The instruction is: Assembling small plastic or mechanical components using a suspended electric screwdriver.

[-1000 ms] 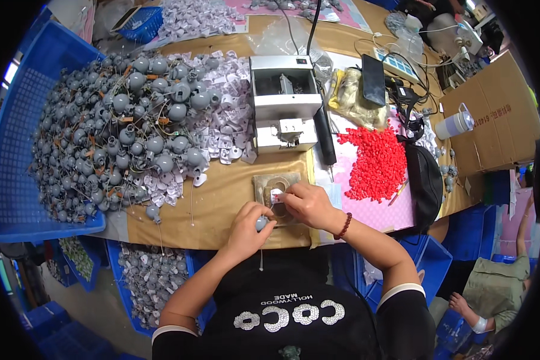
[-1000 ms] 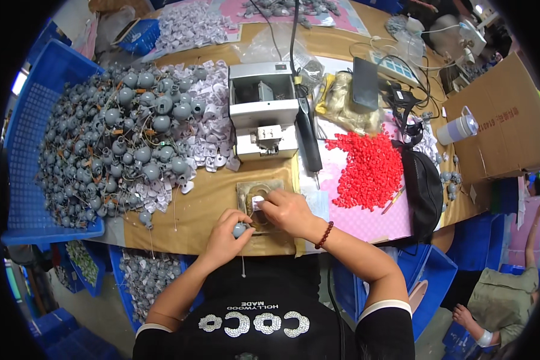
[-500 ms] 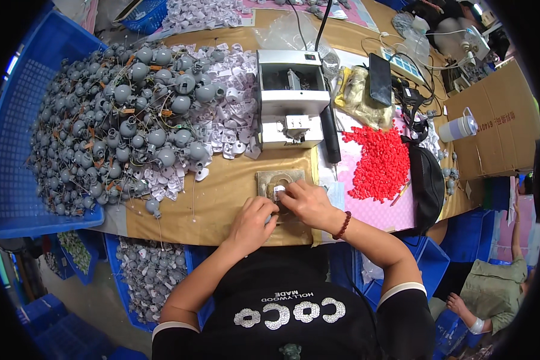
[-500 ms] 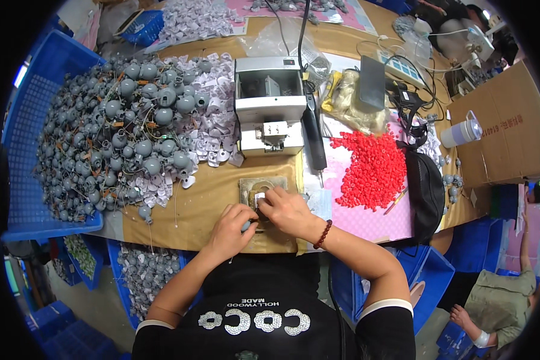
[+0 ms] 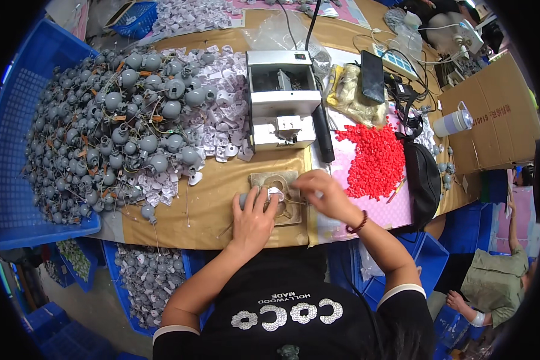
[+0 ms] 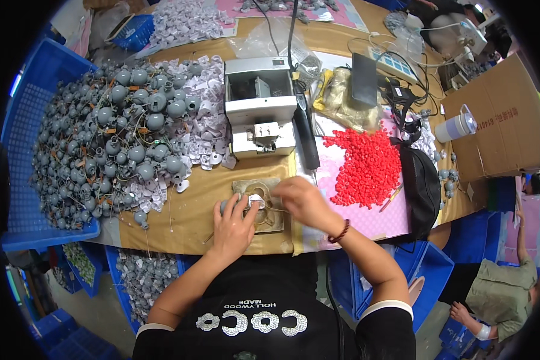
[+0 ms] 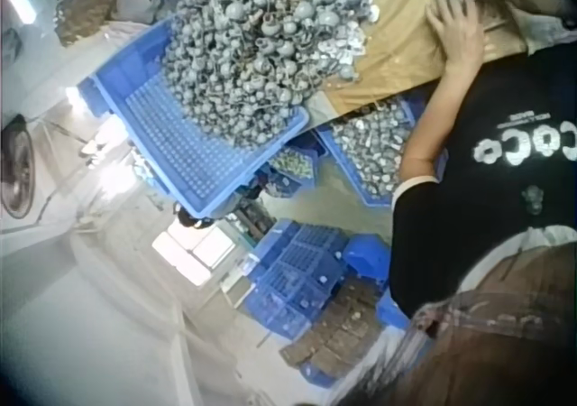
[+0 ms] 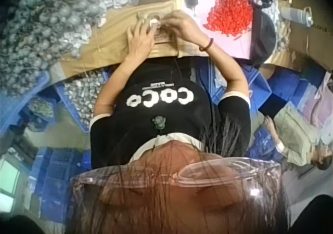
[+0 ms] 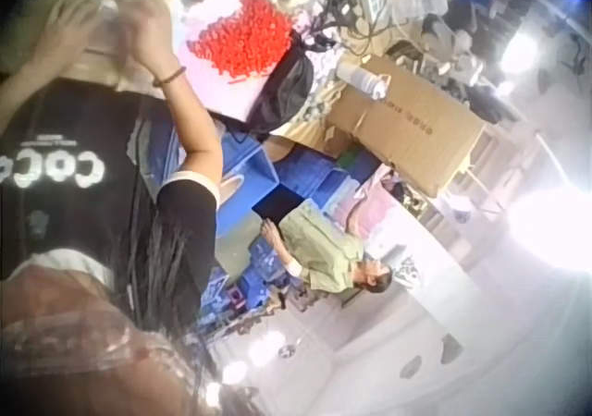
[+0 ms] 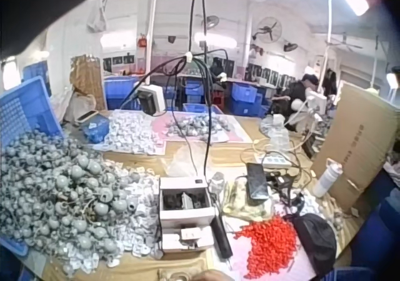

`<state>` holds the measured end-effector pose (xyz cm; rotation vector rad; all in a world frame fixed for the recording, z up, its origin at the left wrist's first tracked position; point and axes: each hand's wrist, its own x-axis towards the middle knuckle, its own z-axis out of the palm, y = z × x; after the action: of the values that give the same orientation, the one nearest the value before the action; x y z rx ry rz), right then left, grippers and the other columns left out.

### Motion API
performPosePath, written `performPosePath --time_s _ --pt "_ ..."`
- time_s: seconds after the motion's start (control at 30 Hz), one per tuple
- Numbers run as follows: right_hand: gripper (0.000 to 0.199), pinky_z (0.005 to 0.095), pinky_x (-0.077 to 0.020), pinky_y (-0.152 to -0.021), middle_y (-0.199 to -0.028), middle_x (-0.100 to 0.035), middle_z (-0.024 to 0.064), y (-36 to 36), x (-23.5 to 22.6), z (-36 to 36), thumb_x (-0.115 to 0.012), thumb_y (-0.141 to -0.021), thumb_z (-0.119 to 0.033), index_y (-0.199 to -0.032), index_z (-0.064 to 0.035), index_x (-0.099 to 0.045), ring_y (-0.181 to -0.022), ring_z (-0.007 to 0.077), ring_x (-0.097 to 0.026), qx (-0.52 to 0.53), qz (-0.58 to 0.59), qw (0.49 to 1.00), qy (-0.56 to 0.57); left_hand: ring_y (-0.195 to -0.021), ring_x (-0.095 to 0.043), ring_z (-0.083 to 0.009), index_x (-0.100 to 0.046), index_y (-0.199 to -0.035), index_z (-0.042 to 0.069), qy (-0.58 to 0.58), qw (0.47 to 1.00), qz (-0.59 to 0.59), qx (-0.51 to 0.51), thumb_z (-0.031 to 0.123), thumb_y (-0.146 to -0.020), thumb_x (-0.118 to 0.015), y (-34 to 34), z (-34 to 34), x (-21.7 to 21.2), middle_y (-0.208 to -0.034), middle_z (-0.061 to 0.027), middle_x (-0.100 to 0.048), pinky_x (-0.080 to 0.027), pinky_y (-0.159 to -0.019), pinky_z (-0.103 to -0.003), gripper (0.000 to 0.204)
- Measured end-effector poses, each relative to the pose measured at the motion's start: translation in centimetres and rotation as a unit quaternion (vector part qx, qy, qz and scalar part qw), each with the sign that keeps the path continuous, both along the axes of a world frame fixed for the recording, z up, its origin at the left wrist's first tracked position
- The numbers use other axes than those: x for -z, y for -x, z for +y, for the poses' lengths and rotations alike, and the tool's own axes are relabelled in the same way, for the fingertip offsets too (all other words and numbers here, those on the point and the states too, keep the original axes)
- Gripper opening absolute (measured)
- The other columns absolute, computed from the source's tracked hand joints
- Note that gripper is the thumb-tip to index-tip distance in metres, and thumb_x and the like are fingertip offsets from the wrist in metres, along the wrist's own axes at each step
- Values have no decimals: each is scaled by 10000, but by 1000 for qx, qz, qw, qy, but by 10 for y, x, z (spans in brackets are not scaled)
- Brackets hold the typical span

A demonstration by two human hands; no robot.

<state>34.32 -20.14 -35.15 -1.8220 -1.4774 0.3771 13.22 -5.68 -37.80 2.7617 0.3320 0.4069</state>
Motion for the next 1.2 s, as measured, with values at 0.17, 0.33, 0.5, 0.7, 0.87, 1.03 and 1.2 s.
performPosePath --time_s 0.17,0.33,0.5,0.7,0.87,1.03,1.2 --pt "348 437 -531 -997 -1188 -691 162 -26 -6 -31 -765 -860 -49 -1194 -50 -667 -1151 365 -656 8 56 998 38 -1358 -518 -349 -673 -1315 75 13 1000 -9 6 53 -802 -740 -4 2 5 -1324 -164 -606 -350 -1112 -630 518" --pt "359 408 -531 -909 -1126 -669 131 -5 26 -31 -789 -820 -49 -1140 -66 -628 -1083 321 -644 3 -5 998 62 -1364 -528 -336 -682 -1296 69 17 1000 -18 9 28 -803 -735 -4 5 7 -1307 -161 -610 -350 -1118 -630 497" --pt "357 252 -531 -755 -1071 -645 27 -5 54 -24 -783 -893 -30 -1210 -51 -619 -897 93 -634 142 314 939 26 -1374 -523 -306 -666 -1302 82 10 1000 -16 13 65 -801 -754 -2 6 7 -1319 -146 -615 -359 -1112 -629 509" --pt "444 295 -587 -921 -1207 -681 100 1 30 11 -723 -938 55 -1342 -45 -569 -1061 147 -689 87 647 753 -87 -1370 -532 -299 -669 -1306 83 32 999 -16 19 53 -823 -739 1 10 7 -1326 -138 -615 -353 -1119 -620 489" --pt "468 351 -609 -916 -1159 -719 117 -9 30 22 -761 -916 36 -1346 -55 -602 -1056 187 -713 -15 595 801 66 -1352 -564 -307 -716 -1245 87 53 998 -25 18 43 -840 -723 0 11 6 -1304 -132 -643 -351 -1132 -609 408" --pt "469 381 -590 -886 -1073 -736 147 0 16 37 -845 -858 -111 -1280 -39 -655 -991 265 -723 -16 269 954 131 -1334 -586 -300 -736 -1189 85 63 997 -38 23 52 -840 -731 1 16 10 -1290 -126 -658 -361 -1131 -589 350" --pt "452 439 -528 -940 -1106 -710 165 7 6 46 -861 -816 -173 -1215 -54 -684 -1020 369 -650 -17 60 993 102 -1304 -608 -301 -745 -1141 88 62 997 -49 25 66 -846 -739 0 18 10 -1275 -125 -667 -382 -1119 -563 296"
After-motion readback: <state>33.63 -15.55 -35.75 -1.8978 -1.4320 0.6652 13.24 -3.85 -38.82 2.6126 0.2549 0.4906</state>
